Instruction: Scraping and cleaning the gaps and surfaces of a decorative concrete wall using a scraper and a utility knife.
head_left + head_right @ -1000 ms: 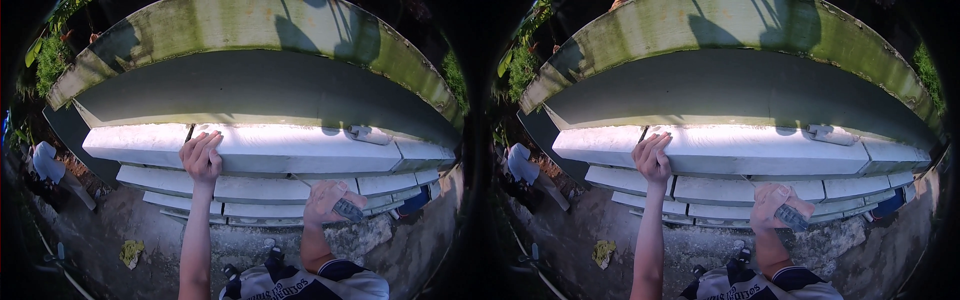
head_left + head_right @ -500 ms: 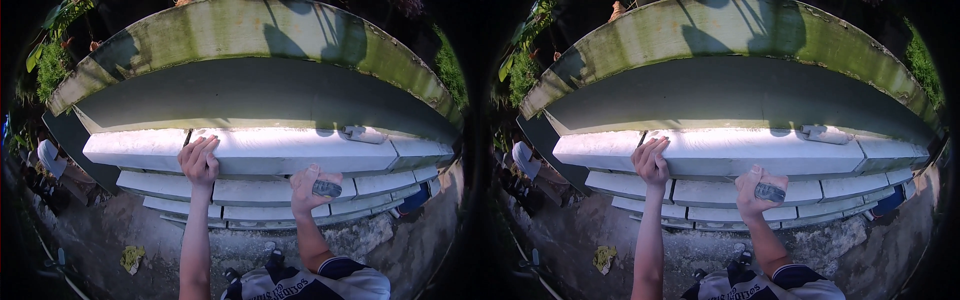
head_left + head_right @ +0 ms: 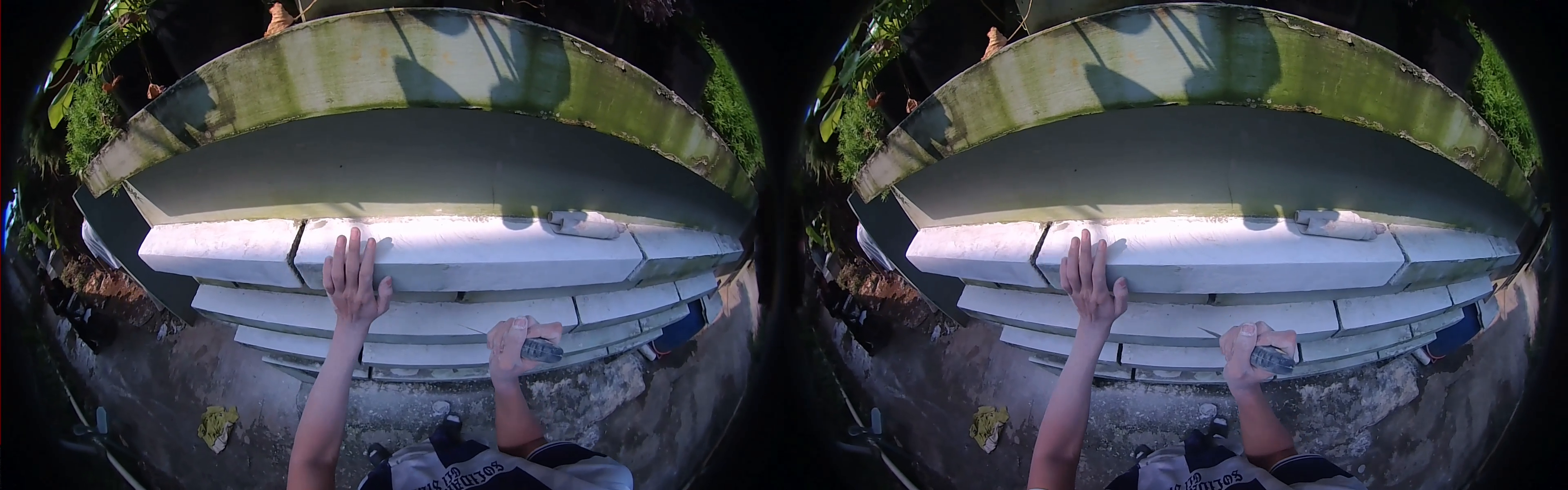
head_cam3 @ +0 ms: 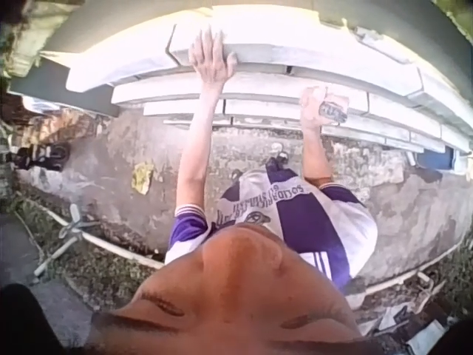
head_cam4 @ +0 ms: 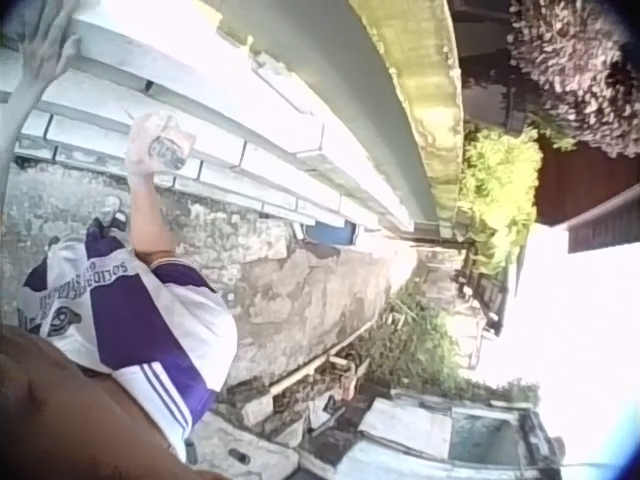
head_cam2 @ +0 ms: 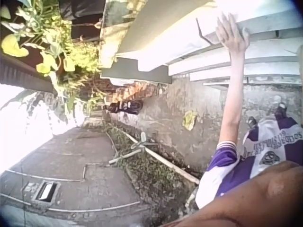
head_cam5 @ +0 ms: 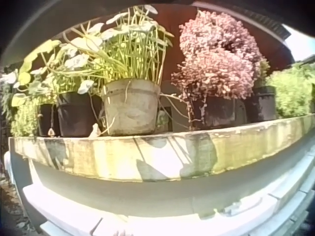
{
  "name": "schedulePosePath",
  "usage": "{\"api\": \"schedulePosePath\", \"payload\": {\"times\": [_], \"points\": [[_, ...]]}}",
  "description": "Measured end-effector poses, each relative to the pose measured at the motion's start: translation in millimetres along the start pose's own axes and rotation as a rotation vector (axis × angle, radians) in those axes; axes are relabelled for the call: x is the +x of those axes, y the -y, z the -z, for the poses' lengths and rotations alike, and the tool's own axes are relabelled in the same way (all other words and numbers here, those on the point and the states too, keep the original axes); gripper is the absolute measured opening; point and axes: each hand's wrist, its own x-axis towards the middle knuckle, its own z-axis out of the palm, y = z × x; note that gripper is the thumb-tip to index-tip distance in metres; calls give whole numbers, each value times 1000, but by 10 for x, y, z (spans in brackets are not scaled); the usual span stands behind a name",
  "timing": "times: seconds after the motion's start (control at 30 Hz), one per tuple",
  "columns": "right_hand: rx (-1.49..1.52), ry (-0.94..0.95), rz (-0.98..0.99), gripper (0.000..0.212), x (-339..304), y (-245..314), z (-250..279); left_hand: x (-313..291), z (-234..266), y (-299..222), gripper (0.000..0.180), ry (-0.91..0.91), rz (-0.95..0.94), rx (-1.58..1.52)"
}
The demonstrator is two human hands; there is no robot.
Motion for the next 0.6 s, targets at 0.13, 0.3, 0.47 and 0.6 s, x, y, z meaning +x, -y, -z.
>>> {"api": "schedulePosePath", "payload": {"times": [0.13, 0.3, 0.47, 0.6], "points": [[-27, -4, -194, 23, -341, -95, 274, -141, -146, -543, 61, 158, -422, -36], [-108, 32, -272, 22, -442, -56, 614, -248, -179, -283, 58, 218, -631, 154], [-92, 30, -239, 22, -490, -32, 931, -743, 79, 498, 68, 158, -180, 138], [-137, 53, -279, 21, -427, 68, 868, -631, 443, 700, 66, 235, 82, 143]]}}
